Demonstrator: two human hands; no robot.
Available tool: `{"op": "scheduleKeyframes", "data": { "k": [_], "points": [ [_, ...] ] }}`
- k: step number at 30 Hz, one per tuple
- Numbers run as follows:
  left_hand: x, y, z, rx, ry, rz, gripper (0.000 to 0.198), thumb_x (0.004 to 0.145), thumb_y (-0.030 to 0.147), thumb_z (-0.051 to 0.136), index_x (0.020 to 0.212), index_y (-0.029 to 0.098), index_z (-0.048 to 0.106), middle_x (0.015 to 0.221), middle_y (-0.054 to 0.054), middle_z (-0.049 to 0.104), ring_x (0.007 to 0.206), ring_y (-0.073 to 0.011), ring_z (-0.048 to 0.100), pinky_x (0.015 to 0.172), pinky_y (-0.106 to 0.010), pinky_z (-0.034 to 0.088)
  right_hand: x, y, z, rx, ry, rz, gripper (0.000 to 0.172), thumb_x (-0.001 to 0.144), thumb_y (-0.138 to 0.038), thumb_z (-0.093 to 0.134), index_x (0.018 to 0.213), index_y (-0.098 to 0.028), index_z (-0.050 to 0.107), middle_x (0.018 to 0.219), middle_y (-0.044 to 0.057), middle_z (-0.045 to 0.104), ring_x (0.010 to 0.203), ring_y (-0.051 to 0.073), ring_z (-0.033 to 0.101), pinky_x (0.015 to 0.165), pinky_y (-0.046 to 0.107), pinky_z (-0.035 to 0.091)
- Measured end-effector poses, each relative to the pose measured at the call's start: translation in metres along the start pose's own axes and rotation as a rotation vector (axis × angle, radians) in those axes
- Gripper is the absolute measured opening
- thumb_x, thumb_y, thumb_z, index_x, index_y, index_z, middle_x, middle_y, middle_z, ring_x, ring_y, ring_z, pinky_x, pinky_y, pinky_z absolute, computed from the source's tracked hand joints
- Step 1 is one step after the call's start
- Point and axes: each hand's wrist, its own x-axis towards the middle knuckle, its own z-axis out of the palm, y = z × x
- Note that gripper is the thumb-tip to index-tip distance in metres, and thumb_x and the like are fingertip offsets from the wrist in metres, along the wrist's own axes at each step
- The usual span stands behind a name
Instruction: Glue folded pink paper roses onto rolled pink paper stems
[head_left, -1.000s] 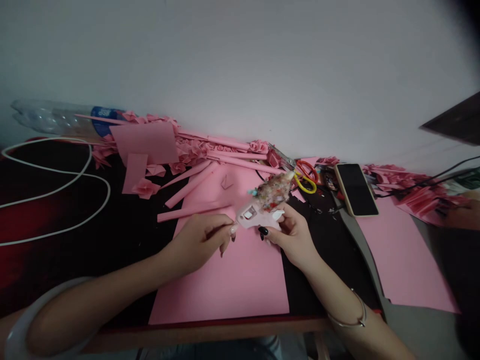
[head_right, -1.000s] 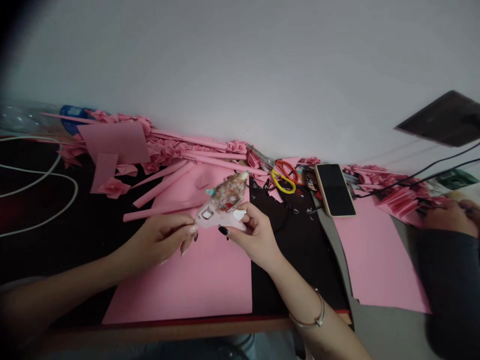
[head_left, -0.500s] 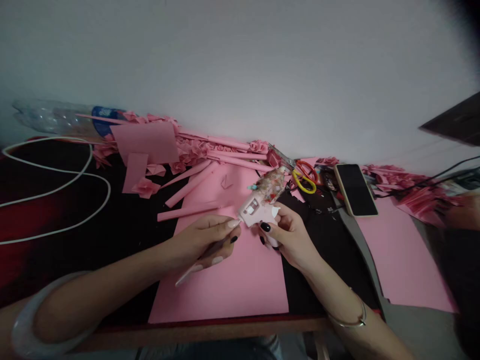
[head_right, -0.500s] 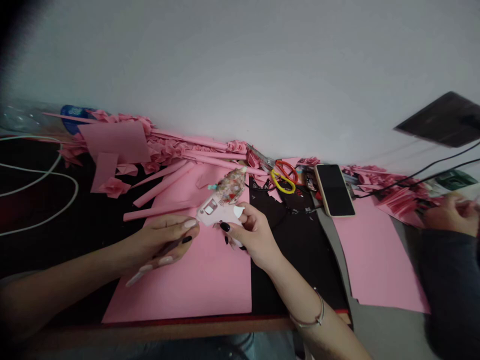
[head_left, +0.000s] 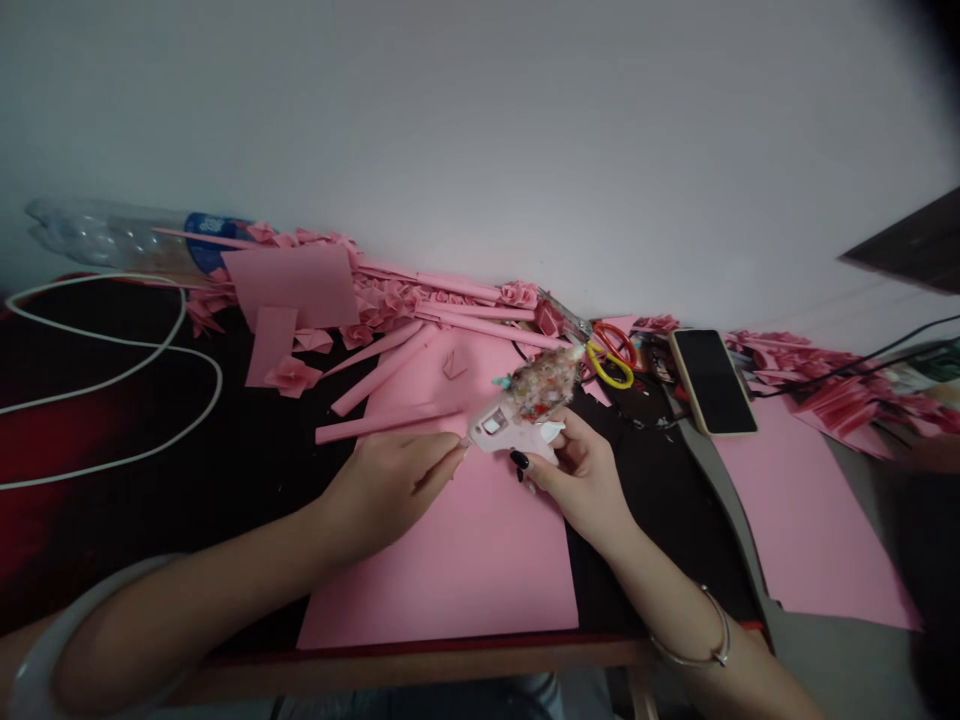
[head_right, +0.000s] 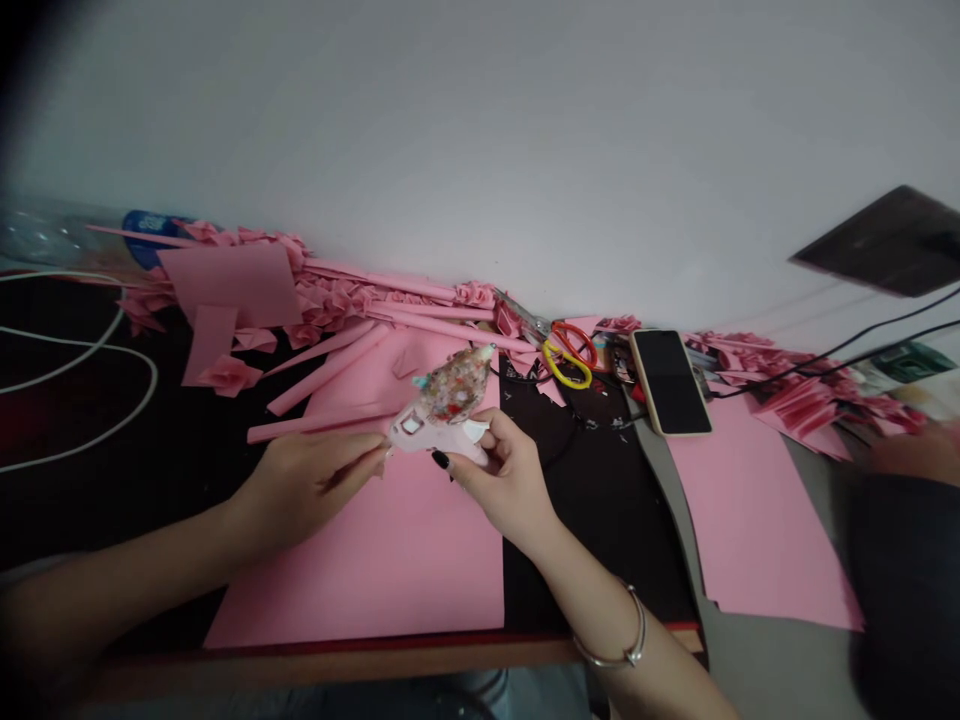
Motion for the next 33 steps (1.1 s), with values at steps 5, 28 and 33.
{"op": "scheduleKeyframes", "data": {
  "k": [5, 28, 33],
  "points": [
    [0.0056, 0.0032, -0.0073, -0.543, -0.325, -0.277, 0.037, 0.091, 0.033, 0.038, 0.063, 0.016, 0.055, 0.057, 0.002, 0.057, 0.033, -0.0038, 0.037, 0.035, -0.017, 0.025, -0.0016, -0.003, 0.0003, 0.009, 0.002, 0.004, 0.028, 0.072, -0.03, 0.073, 0.088, -0.02, 0.052, 0.067, -0.004, 0.056, 0.051, 0.007, 0.047, 0.046, 0.019, 0.041],
    [0.0043, 0.0058, -0.0043, -0.809, -0.387, -0.356, 0.034, 0.091, 0.039, 0.042, 0.068, 0.017, 0.054, 0.051, 0.005, 0.055, 0.028, -0.0032, 0.034, 0.031, -0.016, 0.024, -0.0022, -0.0026, 0.0012, 0.117, -0.049, 0.058, 0.021, 0.074, -0.026, 0.071, 0.084, -0.019, 0.054, 0.061, -0.005, 0.054, 0.046, 0.006, 0.045, 0.041, 0.018, 0.037],
    [0.0063, 0.005, -0.003, -1.3, -0.581, -0.5, 0.03, 0.089, 0.043, 0.045, 0.073, 0.018, 0.049, 0.048, 0.005, 0.056, 0.024, -0.0007, 0.025, 0.03, -0.014, 0.016, -0.0023, -0.0012, 0.0016, 0.193, -0.077, 0.072, 0.02, 0.076, -0.028, 0.071, 0.085, -0.019, 0.056, 0.061, -0.005, 0.055, 0.044, 0.006, 0.044, 0.04, 0.019, 0.039]
  ]
}}
